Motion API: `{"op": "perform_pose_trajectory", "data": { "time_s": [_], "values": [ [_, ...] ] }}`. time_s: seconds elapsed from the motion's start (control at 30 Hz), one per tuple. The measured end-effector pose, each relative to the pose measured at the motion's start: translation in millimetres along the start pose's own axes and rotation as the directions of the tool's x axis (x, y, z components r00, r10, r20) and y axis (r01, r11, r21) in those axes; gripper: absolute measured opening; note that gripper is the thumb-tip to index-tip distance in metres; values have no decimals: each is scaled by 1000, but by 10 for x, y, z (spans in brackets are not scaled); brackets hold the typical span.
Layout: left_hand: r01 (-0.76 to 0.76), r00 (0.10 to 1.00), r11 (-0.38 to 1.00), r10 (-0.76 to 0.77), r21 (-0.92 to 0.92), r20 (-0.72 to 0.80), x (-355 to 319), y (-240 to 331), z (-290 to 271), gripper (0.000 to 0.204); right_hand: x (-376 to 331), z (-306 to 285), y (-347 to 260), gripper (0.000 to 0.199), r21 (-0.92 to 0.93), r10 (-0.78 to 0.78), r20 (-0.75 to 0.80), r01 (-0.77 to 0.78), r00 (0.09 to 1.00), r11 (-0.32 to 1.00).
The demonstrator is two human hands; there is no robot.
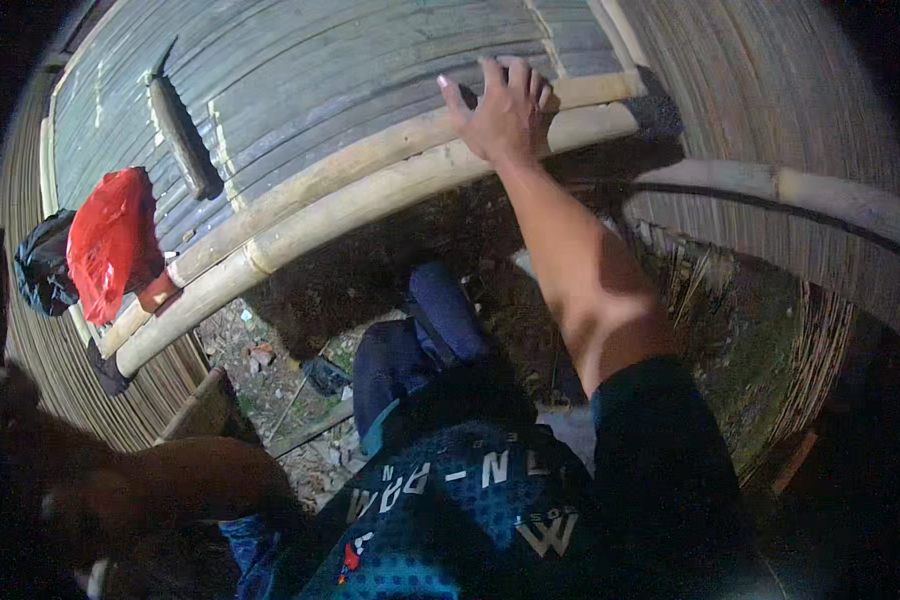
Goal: The person positions a bamboo pole on a bamboo platform, then uses a tape measure to measure the platform's dimensions. The person handles the pole and tape measure while working on the structure.
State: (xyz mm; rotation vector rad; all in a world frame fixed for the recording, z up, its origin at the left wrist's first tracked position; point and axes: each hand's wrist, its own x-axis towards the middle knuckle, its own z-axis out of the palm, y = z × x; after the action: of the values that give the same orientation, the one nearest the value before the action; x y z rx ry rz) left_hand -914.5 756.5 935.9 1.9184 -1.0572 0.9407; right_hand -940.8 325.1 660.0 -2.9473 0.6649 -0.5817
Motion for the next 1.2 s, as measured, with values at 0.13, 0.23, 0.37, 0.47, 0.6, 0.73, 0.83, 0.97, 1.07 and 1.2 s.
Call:
{"op": "perform_pose_trajectory", "data": {
  "time_s": [0.13, 0.23, 0.37, 0.47, 0.6, 0.73, 0.83, 0.97, 1.07, 1.2],
  "values": [
    [557, 830, 830, -557, 11, 15, -730, -186, 620, 35, -21, 80, 112, 68, 27, -37, -29, 38, 999, 999],
    [813, 543, 522, -840, -257, 14, -1494, -344, 1237, 27, -10, -11, 23, 65, 43, -28, -21, 29, 999, 999],
    [874, 407, 419, -908, -247, -102, -2164, -391, 1714, 19, 44, -122, -95, 58, 79, -19, 33, 16, 999, 997],
    [809, 586, 586, -803, 39, -108, -2381, -442, 1796, 19, 40, -113, -44, 57, 95, -30, 19, 29, 999, 995],
    [771, 637, 629, -759, 100, -138, -2463, -510, 1864, 18, 19, -83, -20, 56, 98, -38, -16, 40, 999, 994],
    [642, 760, 706, -638, 298, -127, -2319, -451, 1891, 14, 8, -75, -43, 55, 121, -44, -33, 48, 998, 991],
    [754, 656, 647, -731, 116, -188, -2426, -531, 1905, 13, -13, 134, 196, 60, 120, -80, -71, 88, 994, 989],
    [818, 575, 573, -806, 59, -143, -2444, -514, 1763, 12, 2, 72, 87, 53, 75, -82, -76, 88, 994, 993],
    [856, 504, 518, -840, -16, -203, -2286, -557, 1773, 19, -20, -12, 71, 51, 56, -73, -75, 78, 994, 995],
    [805, 583, 531, -790, 266, -190, -1855, -875, 1744, 57, -39, -32, 37, 55, 67, -16, 9, 15, 1000, 998]
  ]
}}
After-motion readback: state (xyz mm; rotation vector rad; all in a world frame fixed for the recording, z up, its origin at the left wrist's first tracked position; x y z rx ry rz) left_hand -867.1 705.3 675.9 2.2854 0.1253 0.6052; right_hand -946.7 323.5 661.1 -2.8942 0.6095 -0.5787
